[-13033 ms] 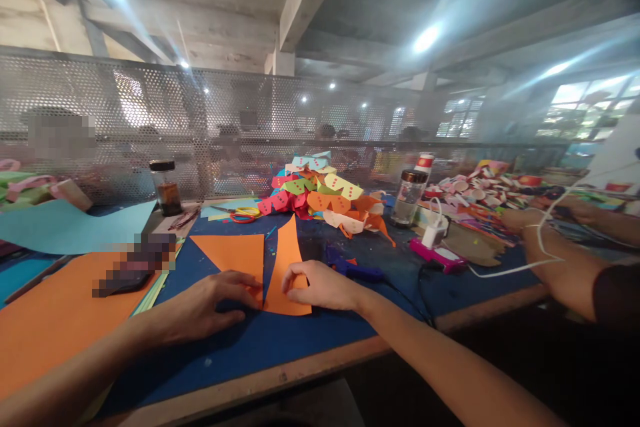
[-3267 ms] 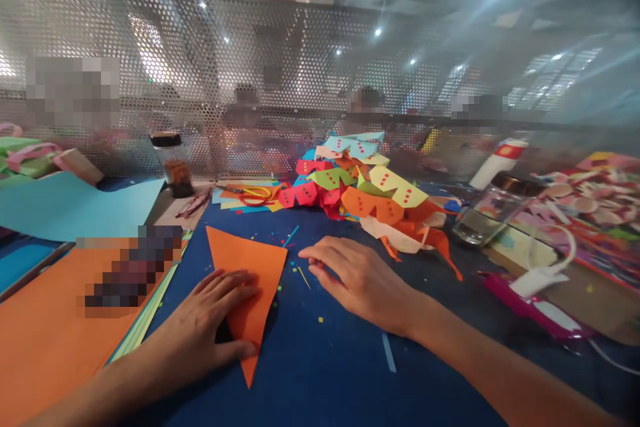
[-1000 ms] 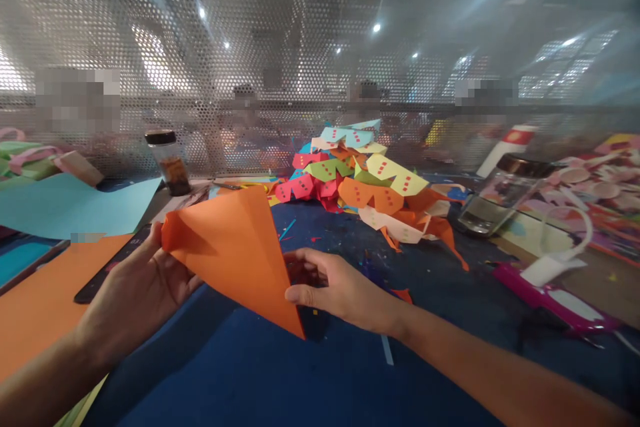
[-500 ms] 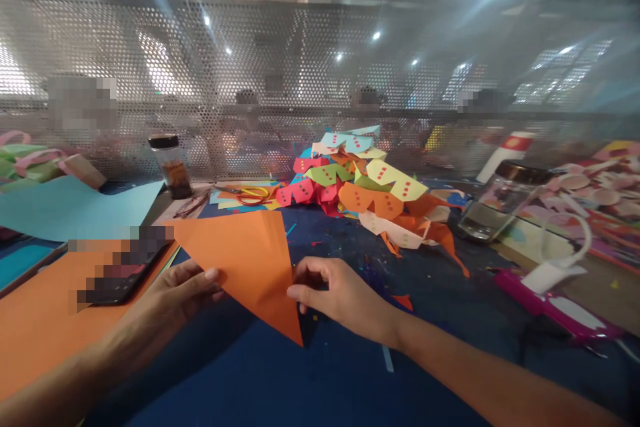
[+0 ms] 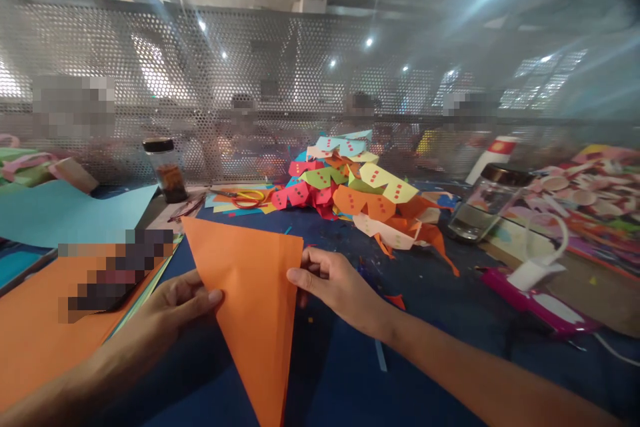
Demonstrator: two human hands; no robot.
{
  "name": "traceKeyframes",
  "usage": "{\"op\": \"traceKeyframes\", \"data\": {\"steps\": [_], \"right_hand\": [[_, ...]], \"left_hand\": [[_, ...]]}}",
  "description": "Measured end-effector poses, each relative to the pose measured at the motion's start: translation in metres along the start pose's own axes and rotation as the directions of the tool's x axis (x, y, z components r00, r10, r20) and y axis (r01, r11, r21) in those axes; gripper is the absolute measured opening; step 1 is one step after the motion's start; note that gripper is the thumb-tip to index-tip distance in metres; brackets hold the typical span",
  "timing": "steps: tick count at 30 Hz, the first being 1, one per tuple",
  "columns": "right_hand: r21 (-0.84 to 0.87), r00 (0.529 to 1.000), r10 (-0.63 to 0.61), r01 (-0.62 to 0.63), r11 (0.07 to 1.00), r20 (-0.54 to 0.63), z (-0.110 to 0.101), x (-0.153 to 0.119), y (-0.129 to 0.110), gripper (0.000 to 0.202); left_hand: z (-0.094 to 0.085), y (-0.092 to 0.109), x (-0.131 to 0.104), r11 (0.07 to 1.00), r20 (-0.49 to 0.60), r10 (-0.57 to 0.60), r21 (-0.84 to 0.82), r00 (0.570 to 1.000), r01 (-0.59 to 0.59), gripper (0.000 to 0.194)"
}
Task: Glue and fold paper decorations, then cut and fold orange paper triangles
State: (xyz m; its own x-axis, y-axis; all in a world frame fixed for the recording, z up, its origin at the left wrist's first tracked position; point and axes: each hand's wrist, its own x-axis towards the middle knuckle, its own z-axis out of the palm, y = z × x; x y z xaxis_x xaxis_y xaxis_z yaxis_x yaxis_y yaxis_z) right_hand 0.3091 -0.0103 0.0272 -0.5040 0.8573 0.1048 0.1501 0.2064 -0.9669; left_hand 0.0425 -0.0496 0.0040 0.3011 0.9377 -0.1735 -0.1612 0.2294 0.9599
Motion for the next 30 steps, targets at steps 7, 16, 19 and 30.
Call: {"op": "traceKeyframes", "data": {"steps": [7,16,19,30], "right_hand": [[0.046,0.999,-0.023,0.025,0.999,-0.039,-0.0014,0.0016,0.0065,0.038],[0.012,0.996,0.026,-0.026,1.000,-0.084,-0.0004,-0.0002,0.0060,0.036],[0.016,0.995,0.018,-0.017,1.000,-0.095,-0.0010,-0.0001,0.0061,0.035],[-0.016,0.990,-0.025,0.023,1.000,-0.141,-0.0032,0.0021,0.0099,0.037]], "left_hand": [[-0.0073,-0.0069,0.0037,0.998,0.049,0.018,0.056,0.999,-0.021,0.040],[0.0007,-0.0045,0.0006,0.995,0.067,0.012,0.093,0.998,-0.018,0.041],[0.0002,-0.0058,0.0016,0.994,0.046,0.003,0.104,0.999,-0.008,0.042],[-0.0012,-0.0066,0.0033,0.986,0.003,-0.002,0.169,1.000,0.001,0.028]]}}
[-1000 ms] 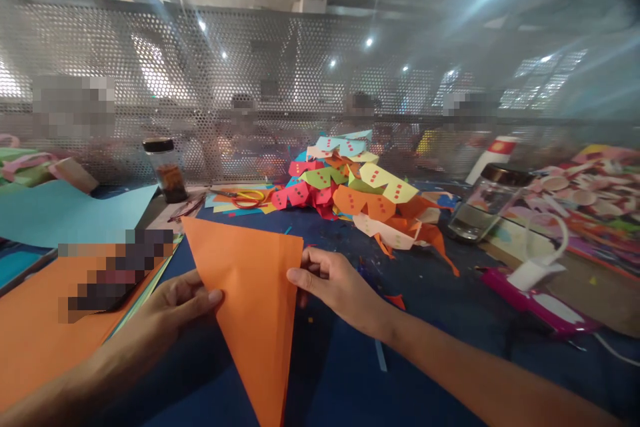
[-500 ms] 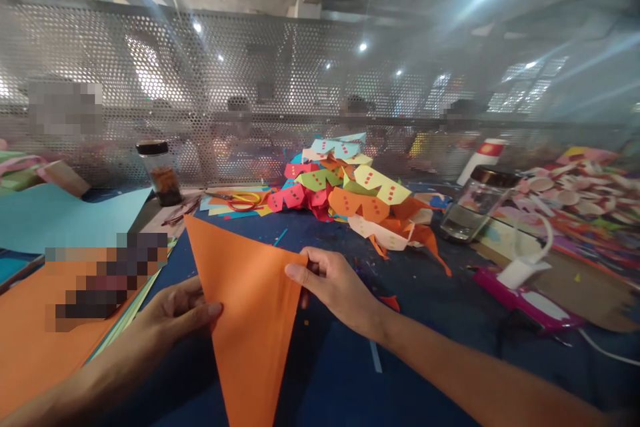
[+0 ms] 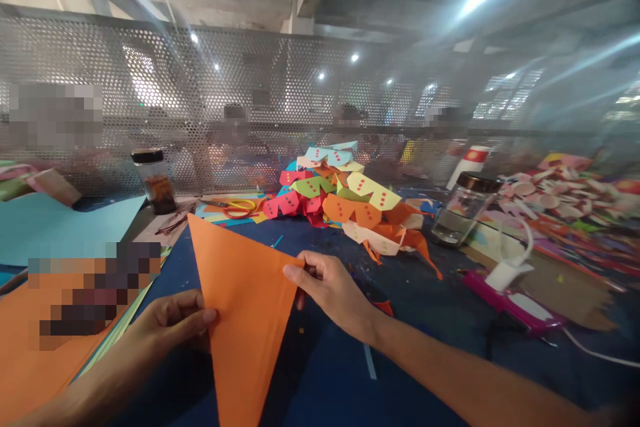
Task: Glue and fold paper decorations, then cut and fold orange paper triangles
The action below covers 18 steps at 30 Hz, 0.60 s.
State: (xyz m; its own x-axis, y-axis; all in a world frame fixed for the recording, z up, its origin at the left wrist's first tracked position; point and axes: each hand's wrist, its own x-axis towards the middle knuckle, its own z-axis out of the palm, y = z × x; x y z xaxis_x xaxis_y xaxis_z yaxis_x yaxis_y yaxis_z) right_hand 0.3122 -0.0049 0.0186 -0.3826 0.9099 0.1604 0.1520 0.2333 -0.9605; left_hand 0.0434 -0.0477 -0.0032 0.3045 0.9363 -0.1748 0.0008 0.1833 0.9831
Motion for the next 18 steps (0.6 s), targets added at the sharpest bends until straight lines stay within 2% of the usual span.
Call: {"op": "traceKeyframes", "data": {"steps": [6,12,18], "right_hand": [[-0.024,1.000,-0.011,0.011,1.000,0.014,0.0015,-0.0015,-0.0005,0.036],[-0.002,0.999,-0.010,0.010,1.000,0.037,0.0041,-0.0031,-0.0012,0.040],[-0.108,0.998,-0.024,0.031,0.994,0.062,0.0037,-0.0076,-0.0028,0.040]], "left_hand": [[-0.0090,-0.0059,0.0028,0.997,-0.147,0.057,0.064,0.987,-0.048,0.035],[-0.0079,-0.0038,-0.0027,0.999,-0.196,-0.023,0.020,0.980,0.027,0.033],[-0.0050,0.0018,-0.0039,1.000,-0.244,-0.023,-0.019,0.970,0.019,0.030]]}}
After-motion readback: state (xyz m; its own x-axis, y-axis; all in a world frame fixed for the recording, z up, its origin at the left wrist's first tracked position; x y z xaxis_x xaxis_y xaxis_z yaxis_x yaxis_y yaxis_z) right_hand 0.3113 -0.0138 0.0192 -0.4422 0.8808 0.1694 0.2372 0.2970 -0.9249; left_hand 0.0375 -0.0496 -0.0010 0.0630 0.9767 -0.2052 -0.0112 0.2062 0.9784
